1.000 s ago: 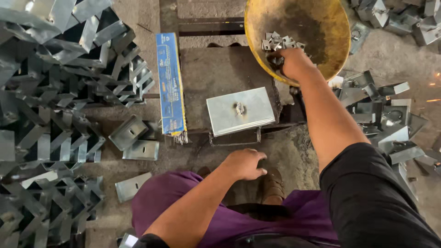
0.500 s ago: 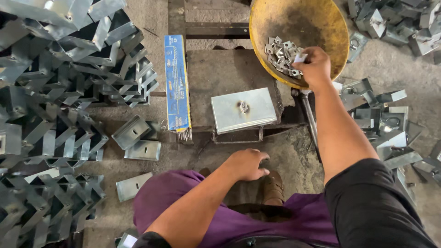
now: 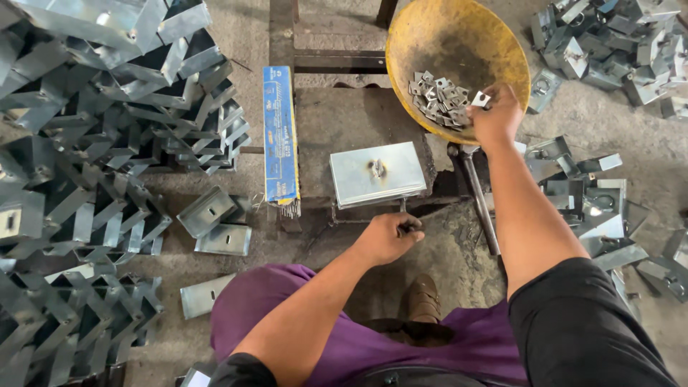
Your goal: The person sits on the floor and repeatedly picks up small metal brackets and a larger metal plate. They use a handheld welding tool to weld the brackets onto the plate, producing bright sparks, then place the finished pieces aside.
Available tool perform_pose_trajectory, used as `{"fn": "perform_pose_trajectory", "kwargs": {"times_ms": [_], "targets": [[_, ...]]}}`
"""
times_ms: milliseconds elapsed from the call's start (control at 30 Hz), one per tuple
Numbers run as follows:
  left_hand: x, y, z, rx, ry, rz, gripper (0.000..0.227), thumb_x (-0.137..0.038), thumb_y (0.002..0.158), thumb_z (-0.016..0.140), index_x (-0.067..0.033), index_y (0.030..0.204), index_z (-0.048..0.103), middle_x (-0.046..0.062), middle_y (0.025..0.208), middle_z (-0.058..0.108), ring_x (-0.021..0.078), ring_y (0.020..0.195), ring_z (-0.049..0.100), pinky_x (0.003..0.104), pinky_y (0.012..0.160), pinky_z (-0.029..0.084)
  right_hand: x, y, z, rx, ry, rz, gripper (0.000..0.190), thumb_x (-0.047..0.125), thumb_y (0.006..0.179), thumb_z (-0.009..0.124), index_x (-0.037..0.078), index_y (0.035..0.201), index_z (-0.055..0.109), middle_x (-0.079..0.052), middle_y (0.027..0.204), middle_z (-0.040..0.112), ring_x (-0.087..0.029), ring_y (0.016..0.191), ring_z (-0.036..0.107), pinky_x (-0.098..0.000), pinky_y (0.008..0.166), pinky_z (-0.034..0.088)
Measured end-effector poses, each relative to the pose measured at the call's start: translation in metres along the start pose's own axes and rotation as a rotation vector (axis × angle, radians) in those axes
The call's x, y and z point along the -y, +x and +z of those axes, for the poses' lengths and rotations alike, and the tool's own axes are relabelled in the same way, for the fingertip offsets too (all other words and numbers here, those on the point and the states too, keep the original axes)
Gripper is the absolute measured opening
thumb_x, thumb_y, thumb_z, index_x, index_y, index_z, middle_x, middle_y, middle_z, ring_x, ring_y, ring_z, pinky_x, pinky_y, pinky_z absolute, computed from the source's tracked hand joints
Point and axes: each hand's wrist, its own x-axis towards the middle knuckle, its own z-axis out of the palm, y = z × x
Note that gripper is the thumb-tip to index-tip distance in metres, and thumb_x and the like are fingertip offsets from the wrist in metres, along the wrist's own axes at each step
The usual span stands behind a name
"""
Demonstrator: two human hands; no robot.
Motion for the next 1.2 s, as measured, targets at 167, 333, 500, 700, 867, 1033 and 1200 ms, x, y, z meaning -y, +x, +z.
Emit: {"fn": "perform_pose_trajectory", "kwargs": {"times_ms": [167,333,500,700,867,1033,1200], "targets": [[0.003,-0.002,0.002,-0.038,-0.131,-0.037,0.036,-0.035,0.094,0.072,-0.0023,0.110,0.074,0.014,0.085,0.074,0.0191,0.074,0.069,0.035,0.070,0.056,0.042,-0.023,-0.005,0.131,0.427,0.050,0.033,-0.012,0.092,0.073,-0.001,0.118,0.056,-0.009,0.094,0.071,-0.017,0.074,0.071,-0.0303,0.065,0.060],[-0.001,0.017,-0.003,-0.083,-1.186,-0.217,0.043,-0.041,0.105,0.042,-0.0058,0.123,0.059,0.009,0.105,0.072,0.0231,0.086,0.073,0.039,0.075,0.059,0.105,-0.119,-0.010,0.385,0.129,0.154,0.037,-0.006,0.086,0.076,0.002,0.117,0.057,-0.007,0.087,0.074,-0.014,0.073,0.071,-0.0276,0.065,0.058],[0.014,0.020,-0.004,-0.196,-1.357,-0.185,0.043,-0.038,0.109,0.041,-0.0019,0.121,0.060,0.013,0.104,0.071,0.0221,0.084,0.071,0.037,0.071,0.057,0.127,-0.198,-0.002,0.512,0.010,0.003,0.020,0.005,0.094,0.071,0.004,0.113,0.066,-0.006,0.089,0.077,-0.008,0.080,0.067,-0.0250,0.071,0.052],[0.016,0.009,0.000,-0.269,-1.029,-0.205,0.033,-0.031,0.109,0.069,0.0008,0.109,0.059,0.004,0.075,0.056,0.0177,0.059,0.048,0.035,0.050,0.036,0.134,-0.213,-0.008,0.532,0.086,-0.111,0.022,0.004,0.098,0.064,0.007,0.118,0.071,-0.009,0.100,0.078,-0.007,0.094,0.068,-0.0252,0.082,0.053],[0.000,-0.007,0.000,-0.296,-0.443,-0.068,0.021,-0.021,0.093,0.075,-0.0012,0.101,0.074,0.004,0.083,0.073,0.0102,0.073,0.061,0.028,0.067,0.050,0.147,-0.227,-0.031,0.601,-0.122,-0.037,0.037,0.006,0.094,0.069,0.010,0.130,0.069,-0.009,0.097,0.077,-0.011,0.086,0.068,-0.0275,0.079,0.055],[0.002,-0.016,-0.001,-0.158,-0.520,0.069,0.013,-0.010,0.094,0.075,-0.0011,0.101,0.071,0.002,0.088,0.074,0.0073,0.076,0.065,0.025,0.069,0.053,0.132,-0.240,-0.076,0.610,-0.104,-0.008,0.070,0.012,0.080,0.079,0.014,0.144,0.052,-0.007,0.118,0.071,-0.011,0.092,0.070,-0.0283,0.078,0.057],[0.013,-0.027,-0.021,-0.129,-0.799,-0.078,0.011,-0.006,0.095,0.073,-0.0050,0.096,0.062,0.002,0.071,0.059,0.0079,0.046,0.046,0.028,0.040,0.033,0.042,-0.267,-0.204,0.276,-0.470,-0.110,0.061,0.021,0.084,0.082,0.006,0.140,0.064,-0.012,0.135,0.068,-0.017,0.100,0.070,-0.0306,0.086,0.054]]}}
